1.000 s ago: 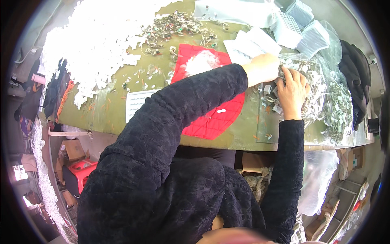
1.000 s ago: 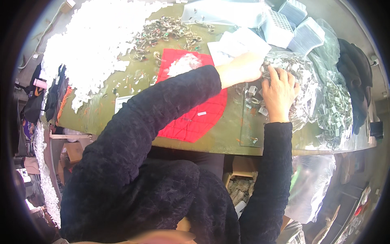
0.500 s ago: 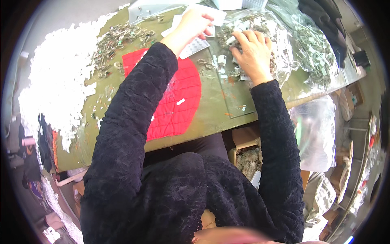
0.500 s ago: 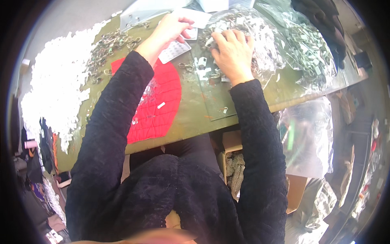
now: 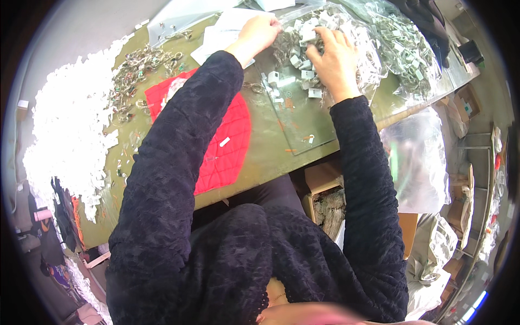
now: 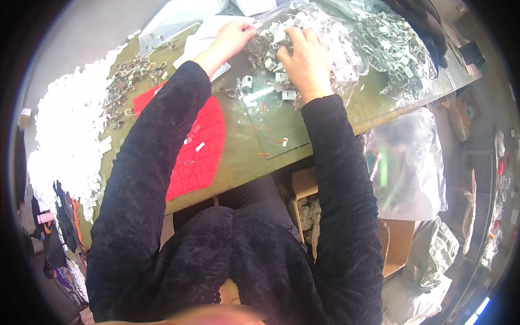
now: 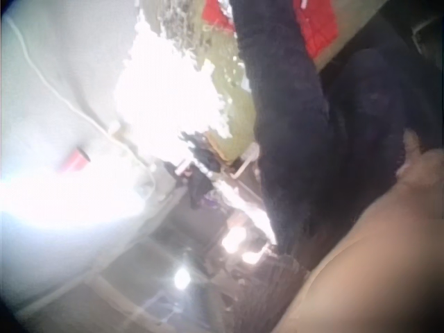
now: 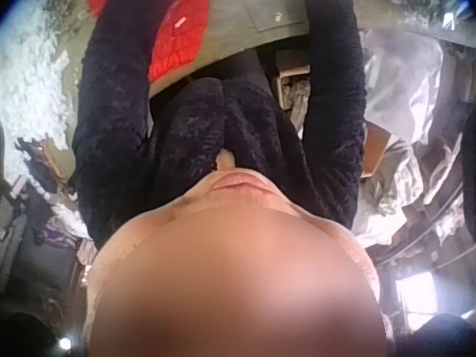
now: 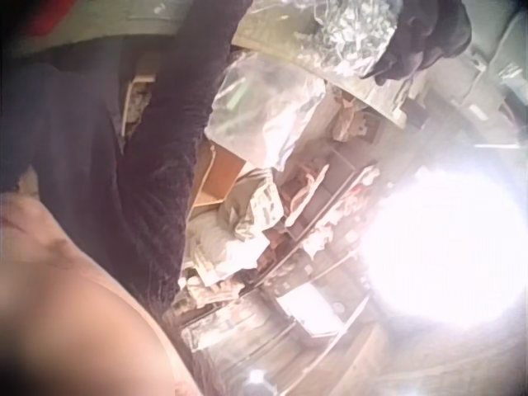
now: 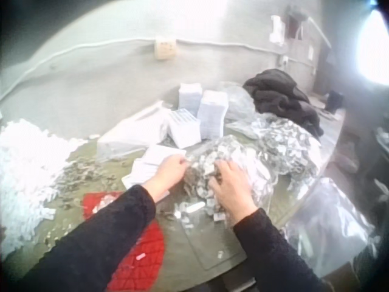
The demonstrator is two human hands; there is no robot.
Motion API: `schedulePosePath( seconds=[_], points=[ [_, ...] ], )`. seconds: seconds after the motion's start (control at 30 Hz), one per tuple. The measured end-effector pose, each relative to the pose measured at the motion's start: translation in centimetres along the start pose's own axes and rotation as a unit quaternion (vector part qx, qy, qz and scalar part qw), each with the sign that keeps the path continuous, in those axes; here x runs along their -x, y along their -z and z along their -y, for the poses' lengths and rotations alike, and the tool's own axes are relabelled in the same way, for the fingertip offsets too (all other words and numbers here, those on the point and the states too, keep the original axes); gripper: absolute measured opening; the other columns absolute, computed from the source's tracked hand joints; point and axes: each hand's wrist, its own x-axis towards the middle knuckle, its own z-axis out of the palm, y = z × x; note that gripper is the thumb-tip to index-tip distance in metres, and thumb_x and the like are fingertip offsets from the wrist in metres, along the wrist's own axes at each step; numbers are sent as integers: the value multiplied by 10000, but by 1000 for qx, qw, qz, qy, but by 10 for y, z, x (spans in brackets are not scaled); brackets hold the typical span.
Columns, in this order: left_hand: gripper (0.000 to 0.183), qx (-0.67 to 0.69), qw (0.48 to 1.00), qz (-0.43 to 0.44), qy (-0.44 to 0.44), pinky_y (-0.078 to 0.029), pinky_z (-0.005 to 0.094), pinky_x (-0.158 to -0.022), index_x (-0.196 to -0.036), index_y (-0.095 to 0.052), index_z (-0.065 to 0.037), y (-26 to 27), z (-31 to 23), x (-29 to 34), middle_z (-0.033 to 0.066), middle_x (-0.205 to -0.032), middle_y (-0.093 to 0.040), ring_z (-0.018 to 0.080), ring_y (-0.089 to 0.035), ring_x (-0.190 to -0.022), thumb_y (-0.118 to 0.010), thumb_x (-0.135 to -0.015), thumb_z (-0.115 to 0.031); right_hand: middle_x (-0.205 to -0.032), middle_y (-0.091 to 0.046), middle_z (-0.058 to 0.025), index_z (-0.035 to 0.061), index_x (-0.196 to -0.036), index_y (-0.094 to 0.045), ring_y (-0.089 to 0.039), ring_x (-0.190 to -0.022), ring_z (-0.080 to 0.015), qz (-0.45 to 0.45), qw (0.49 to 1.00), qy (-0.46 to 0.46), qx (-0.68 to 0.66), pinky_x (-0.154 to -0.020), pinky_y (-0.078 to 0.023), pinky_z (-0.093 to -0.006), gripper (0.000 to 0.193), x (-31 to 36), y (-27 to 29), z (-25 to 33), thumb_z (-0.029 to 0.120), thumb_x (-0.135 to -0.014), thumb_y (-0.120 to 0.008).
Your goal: The person assembles small electronic components by inserting them into white plastic trays. They handle the components and trays by hand, occasionally moving items on the table and placing assembled units into a plastic bag.
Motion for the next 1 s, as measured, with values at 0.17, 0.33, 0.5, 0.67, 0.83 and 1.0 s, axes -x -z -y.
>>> schedulePosePath(
  seconds=[0.17,0.33,0.5,0.67,0.83,1.0],
  points=[
    [181,298,948,9,110,-514,374,-731,-1013,-657,-48,-17,-17,4,89,-892,-675,226,-638,-820,-564,-933,-181,-1038,-652,-157,96,-1142,-648,-599,-984,-371,-31,999,3,33,-876,-479,-455,358,-5,3,-17,266,-827,-644],
    [139,586,787,-47,186,-511,472,-651,-972,-592,-48,-27,-52,6,58,-858,-620,227,-602,-767,-504,-926,-146,-1044,-653,-135,101,-1125,-650,-592,-1018,-364,-58,998,-17,-13,-912,-453,-451,349,-13,-5,-31,285,-829,-658],
    [97,635,733,-64,234,-509,487,-650,-942,-577,-70,-33,-71,1,52,-869,-606,208,-587,-778,-492,-921,-113,-1103,-648,-163,81,-1144,-645,-582,-1060,-363,-50,997,-50,0,-937,-450,-453,372,-22,-4,-43,295,-840,-642],
    [123,659,724,-60,195,-467,466,-714,-798,-549,-109,-46,-60,-11,51,-798,-599,213,-567,-759,-519,-916,-121,-1024,-642,-282,19,-1188,-555,-600,-999,-462,54,978,-177,-96,-874,-467,-504,407,-36,1,-55,292,-887,-549],
    [114,627,745,-54,221,-470,429,-688,-824,-577,-82,-46,-41,-31,42,-782,-607,202,-572,-648,-549,-915,-145,-1028,-628,-268,19,-1131,-566,-577,-995,-471,54,986,-149,-45,-855,-462,-513,336,-51,-7,-78,251,-889,-544],
    [216,701,677,-59,215,-377,306,-420,-776,-549,-126,-40,-60,-49,9,-616,-482,145,-457,-498,-547,-957,-245,-967,-610,-269,51,-938,-615,-584,-943,-438,36,975,117,187,-803,-471,-520,199,-71,-14,-107,231,-876,-557]
  ],
)
